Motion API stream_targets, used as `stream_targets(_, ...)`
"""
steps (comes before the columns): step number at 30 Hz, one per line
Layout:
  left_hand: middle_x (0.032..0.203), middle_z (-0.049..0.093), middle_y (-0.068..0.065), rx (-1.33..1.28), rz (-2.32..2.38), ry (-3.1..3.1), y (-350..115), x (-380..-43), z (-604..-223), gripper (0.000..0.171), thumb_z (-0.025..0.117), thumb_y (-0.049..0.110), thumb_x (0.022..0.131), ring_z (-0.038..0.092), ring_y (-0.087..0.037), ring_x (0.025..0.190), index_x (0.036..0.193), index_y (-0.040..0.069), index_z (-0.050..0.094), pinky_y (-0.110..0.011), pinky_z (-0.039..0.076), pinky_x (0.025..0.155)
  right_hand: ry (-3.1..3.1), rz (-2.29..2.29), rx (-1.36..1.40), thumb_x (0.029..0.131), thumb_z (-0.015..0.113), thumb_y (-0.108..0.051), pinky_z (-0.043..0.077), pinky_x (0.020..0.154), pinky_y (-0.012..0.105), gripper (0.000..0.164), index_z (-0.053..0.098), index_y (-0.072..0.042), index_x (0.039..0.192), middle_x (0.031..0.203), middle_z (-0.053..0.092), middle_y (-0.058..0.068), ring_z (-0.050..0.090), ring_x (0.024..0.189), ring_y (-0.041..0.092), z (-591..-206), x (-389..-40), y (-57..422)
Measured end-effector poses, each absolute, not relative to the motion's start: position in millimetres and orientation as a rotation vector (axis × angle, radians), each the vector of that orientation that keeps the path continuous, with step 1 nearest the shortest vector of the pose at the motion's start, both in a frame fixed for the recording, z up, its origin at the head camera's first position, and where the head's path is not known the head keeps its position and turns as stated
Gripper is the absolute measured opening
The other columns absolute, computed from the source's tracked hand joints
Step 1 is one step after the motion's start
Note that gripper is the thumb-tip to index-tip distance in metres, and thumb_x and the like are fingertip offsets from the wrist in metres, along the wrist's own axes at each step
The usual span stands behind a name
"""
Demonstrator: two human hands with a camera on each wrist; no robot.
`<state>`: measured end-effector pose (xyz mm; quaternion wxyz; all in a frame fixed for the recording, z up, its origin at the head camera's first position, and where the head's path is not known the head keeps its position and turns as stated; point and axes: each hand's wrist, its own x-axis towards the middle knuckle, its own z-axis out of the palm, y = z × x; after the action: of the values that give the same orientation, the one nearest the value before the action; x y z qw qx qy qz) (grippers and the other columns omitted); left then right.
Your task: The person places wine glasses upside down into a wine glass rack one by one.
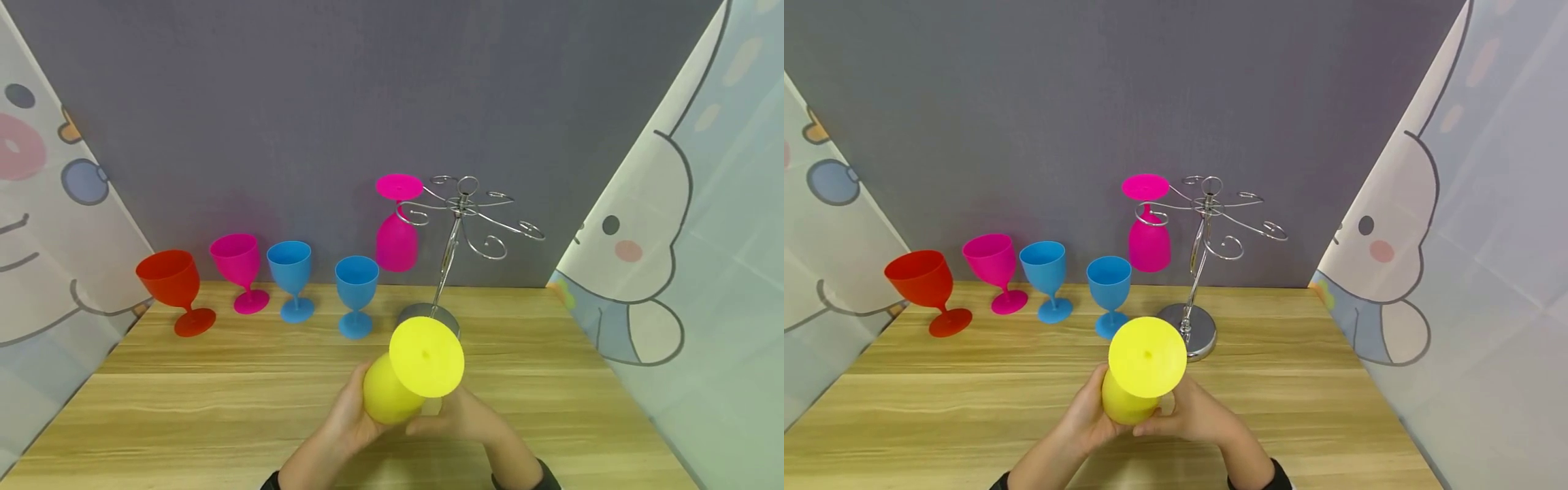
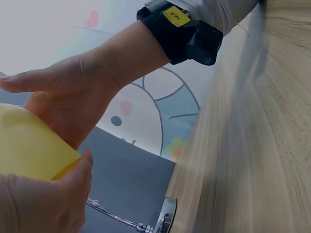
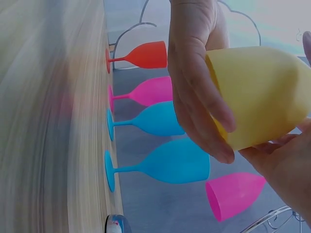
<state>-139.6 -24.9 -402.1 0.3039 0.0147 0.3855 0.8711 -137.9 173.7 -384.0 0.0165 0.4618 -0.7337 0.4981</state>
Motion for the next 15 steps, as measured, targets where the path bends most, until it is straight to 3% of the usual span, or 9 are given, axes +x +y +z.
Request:
stream_targets(2, 0.116, 0.049, -0.010, 0.057, 2.300, 1.015, -25, -139, -401, 0.046, 0.027, 0.045, 0.102, 0.055, -0.021, 0.105, 0.130, 0.011, 0.041, -0.037, 0.052, 0.090, -2.328, 1.547, 1.402, 0.081, 0.079, -0.022, 0.032, 0.114, 0.030, 0.078, 0.033, -0.009, 0.143, 0.140, 0.047, 0.006, 0.042, 0.132, 0.012, -383, -136, 174)
stream_targets(6, 0.116, 0.051, -0.009, 0.109, 2.284, 0.987, -26, -138, -401, 0.046, 0.023, 0.042, 0.103, 0.056, -0.020, 0.105, 0.132, 0.010, 0.040, -0.041, 0.051, 0.094, -2.407, 1.508, 1.332, 0.076, 0.082, -0.014, 0.028, 0.116, 0.029, 0.089, 0.029, -0.012, 0.147, 0.147, 0.040, 0.007, 0.036, 0.138, 0.012, -382, -133, 173)
stream_targets(15, 0.111, 0.055, -0.009, 0.123, 2.288, 0.934, -23, -135, -400, 0.048, 0.021, 0.043, 0.103, 0.060, -0.018, 0.099, 0.126, 0.006, 0.043, -0.037, 0.054, 0.090, -2.570, 1.436, 1.106, 0.074, 0.084, -0.021, 0.034, 0.113, 0.033, 0.104, 0.016, -0.017, 0.152, 0.149, 0.036, 0.012, 0.039, 0.135, 0.012, -377, -126, 170)
